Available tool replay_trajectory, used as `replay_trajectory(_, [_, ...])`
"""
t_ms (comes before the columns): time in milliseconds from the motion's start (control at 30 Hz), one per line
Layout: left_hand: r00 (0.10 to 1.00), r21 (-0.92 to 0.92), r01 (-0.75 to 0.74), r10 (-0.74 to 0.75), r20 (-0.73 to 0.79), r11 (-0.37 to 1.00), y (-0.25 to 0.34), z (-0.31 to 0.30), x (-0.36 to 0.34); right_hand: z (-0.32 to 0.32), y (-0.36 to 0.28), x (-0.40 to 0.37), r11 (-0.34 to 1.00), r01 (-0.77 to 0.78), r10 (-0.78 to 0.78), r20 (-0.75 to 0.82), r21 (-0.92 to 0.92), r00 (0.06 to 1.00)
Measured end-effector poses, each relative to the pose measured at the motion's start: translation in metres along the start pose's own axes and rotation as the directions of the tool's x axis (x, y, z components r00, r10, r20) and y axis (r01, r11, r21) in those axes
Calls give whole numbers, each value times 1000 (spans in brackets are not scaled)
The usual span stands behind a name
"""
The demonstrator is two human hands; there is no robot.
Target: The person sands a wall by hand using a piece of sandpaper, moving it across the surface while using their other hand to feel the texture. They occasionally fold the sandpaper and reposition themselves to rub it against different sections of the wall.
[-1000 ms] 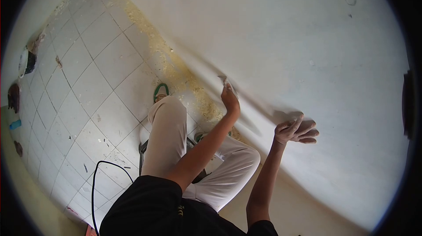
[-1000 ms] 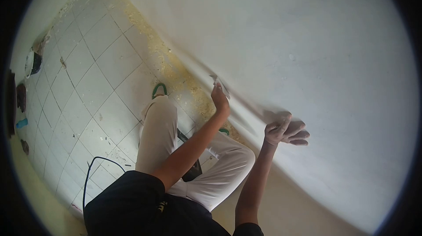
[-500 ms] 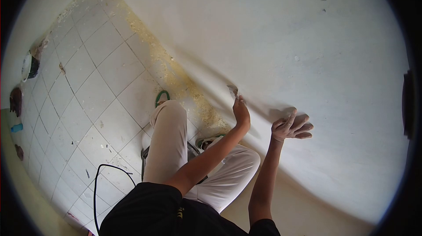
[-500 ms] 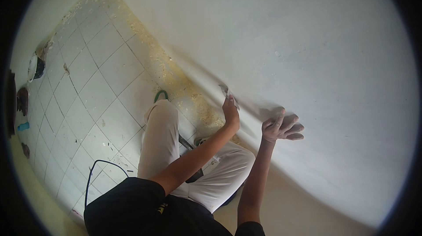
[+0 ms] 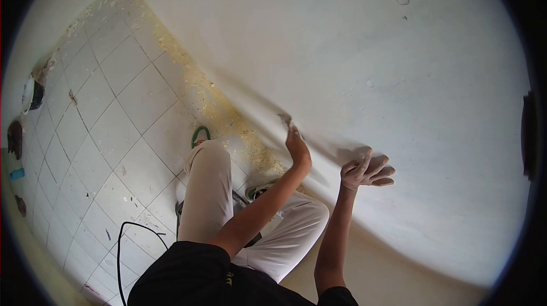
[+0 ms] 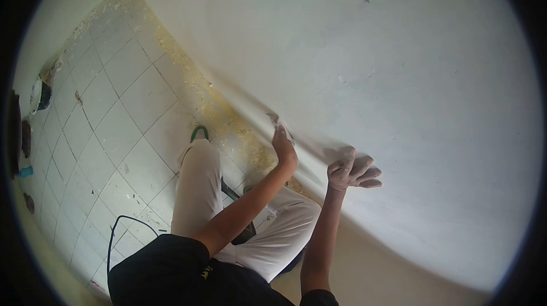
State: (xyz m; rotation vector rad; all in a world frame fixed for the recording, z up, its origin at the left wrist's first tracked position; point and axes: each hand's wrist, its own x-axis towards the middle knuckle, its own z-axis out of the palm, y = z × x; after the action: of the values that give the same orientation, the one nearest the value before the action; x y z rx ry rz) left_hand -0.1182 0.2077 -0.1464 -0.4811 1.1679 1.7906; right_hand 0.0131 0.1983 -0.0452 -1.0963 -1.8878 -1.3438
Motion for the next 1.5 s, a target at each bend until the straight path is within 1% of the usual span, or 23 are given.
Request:
replay_trajectory(33, [998,-16,48,-49,-29,999,3,-2,3,-1,0,0,1000,-1,1,-3,15,1000])
replay_trajectory(67, [998,82,-32,36,-47,996,-2,-7,28,-1,0,1,1000,-3,3,-6,28,1000])
replay_trajectory(200, [975,-116,190,-202,-98,975,-9,-39,150,-1,-1,1,1000,-1,1,-16,23,1000])
replay_trajectory(267, [987,-16,151,-152,-57,988,-15,-40,144,1,0,-1,1000,-21,21,-20,21,1000])
replay_trajectory(333, [987,174,159,-152,-55,972,-6,-31,75,1,0,-3,1000,-12,12,-10,20,1000])
replay_trajectory(367, [987,174,158,-150,-57,972,-12,-31,55,0,1,-3,1000,-13,13,-10,23,1000])
replay_trajectory(433, [998,160,-34,26,50,987,-21,-30,33,1,1,-1,1000,-1,1,-11,7,1000])
replay_trajectory(567, [994,144,111,-112,-2,983,6,-27,67,-1,0,1,1000,-2,3,-13,25,1000])
replay_trajectory(667, [1000,89,4,-5,12,996,4,-36,91,-1,0,0,1000,10,-10,-10,11,1000])
replay_trajectory(700, [1000,90,-2,1,19,996,8,-34,86,-1,0,-1,1000,-1,1,-5,14,1000])
replay_trajectory(767, [980,103,187,-193,49,977,11,-31,59,0,-1,1,1000,-3,3,-16,14,1000])
replay_trajectory(800, [983,160,162,-173,58,974,6,-29,42,0,-1,0,1000,0,0,-16,15,1000])
replay_trajectory(867, [985,-2,132,-131,108,991,-21,-31,33,1,-1,-3,1000,-7,8,-5,20,1000])
replay_trajectory(900, [986,-8,128,-126,106,992,-19,-30,44,2,0,-2,1000,1,-1,-9,15,1000])
replay_trajectory(967, [983,5,183,-183,25,983,-9,-35,74,0,1,-2,1000,5,-5,-10,11,1000])
replay_trajectory(1000, [975,-52,209,-204,83,977,-8,-45,97,0,0,-1,1000,7,-7,-14,4,1000])
replay_trajectory(1067, [926,-69,377,-375,39,924,19,-47,122,-2,-1,1,1000,6,-6,-1,14,1000])
replay_trajectory(1100, [927,-65,374,-372,43,925,19,-47,117,-3,-2,2,1000,2,-2,0,13,1000])
replay_trajectory(1167, [934,72,335,-341,103,940,13,-51,101,-1,-2,2,1000,1,-1,-7,14,1000])
replay_trajectory(1267, [938,21,292,-290,190,956,7,-41,29,0,-2,-2,1000,15,-14,-8,24,1000])
replay_trajectory(1333, [921,41,296,-297,251,954,16,-39,16,0,-1,-2,1000,11,-11,-8,-2,1000])
replay_trajectory(1467, [912,99,249,-268,311,963,12,-42,35,-1,-4,-3,998,-26,26,5,50,1000])
replay_trajectory(1500, [922,31,318,-317,221,948,13,-41,41,1,-4,-6,998,-43,43,3,42,999])
